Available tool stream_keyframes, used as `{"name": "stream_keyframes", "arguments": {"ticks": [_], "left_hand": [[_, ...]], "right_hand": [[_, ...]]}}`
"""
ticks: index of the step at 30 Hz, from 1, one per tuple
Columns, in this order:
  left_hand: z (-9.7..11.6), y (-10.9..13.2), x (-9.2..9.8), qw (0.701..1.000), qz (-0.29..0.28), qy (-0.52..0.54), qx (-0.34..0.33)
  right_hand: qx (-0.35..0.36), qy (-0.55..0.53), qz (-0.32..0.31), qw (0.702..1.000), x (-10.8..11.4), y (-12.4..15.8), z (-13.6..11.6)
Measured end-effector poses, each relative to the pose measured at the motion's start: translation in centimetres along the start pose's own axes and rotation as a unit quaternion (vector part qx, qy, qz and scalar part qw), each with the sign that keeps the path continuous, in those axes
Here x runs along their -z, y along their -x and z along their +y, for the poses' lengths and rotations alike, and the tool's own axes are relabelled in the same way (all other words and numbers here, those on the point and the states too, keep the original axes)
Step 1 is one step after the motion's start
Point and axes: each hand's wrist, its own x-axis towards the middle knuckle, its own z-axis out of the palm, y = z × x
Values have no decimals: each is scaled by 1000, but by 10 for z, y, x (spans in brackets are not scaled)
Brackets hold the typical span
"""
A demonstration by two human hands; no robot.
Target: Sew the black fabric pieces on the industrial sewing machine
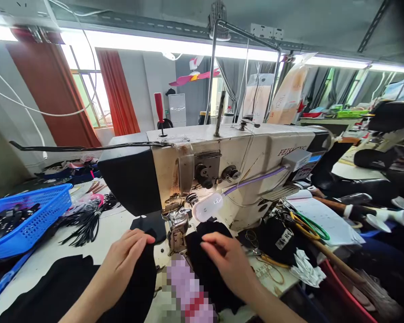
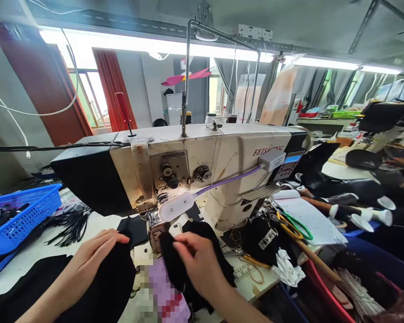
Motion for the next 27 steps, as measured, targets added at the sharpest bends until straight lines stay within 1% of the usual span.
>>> {"name": "stream_keyframes", "arguments": {"ticks": [1,2,4,5,6,7,8,9,10,11,12,13,14,17,19,22,27], "left_hand": [[4,-1,-5,1000,-12,27,-1],[8,-1,-9,999,-22,45,-5],[14,0,-15,999,-16,50,-5],[16,1,-17,999,-2,45,1],[17,3,-18,999,13,38,9],[17,4,-18,999,23,34,17],[15,5,-17,999,23,34,22],[14,6,-16,999,10,37,26],[11,6,-15,999,-9,42,29],[8,7,-14,998,-24,47,33],[5,7,-13,997,-31,53,40],[1,6,-13,997,-27,60,50],[-2,6,-14,995,-13,70,64],[-7,2,-20,984,62,131,106],[-7,-1,-24,974,99,171,110],[-5,-3,-28,965,101,204,127],[-7,-3,-34,942,95,249,206]], "right_hand": [[-23,-48,-41,998,-12,3,-11],[-36,-91,-64,993,-24,5,-19],[-56,-142,-85,985,-46,7,-29],[-53,-147,-81,984,-54,7,-30],[-30,-139,-70,987,-59,7,-29],[9,-121,-58,991,-61,7,-27],[57,-100,-51,992,-62,7,-24],[108,-86,-56,989,-61,8,-20],[149,-84,-72,983,-59,8,-17],[171,-93,-97,976,-57,8,-14],[174,-110,-118,971,-56,8,-12],[170,-126,-122,970,-55,8,-10],[164,-140,-108,971,-55,7,-9],[151,-154,-15,976,-58,6,-7],[158,-162,22,974,-59,4,-6],[167,-183,35,968,-57,1,-3],[144,-212,19,966,-52,1,2]]}}
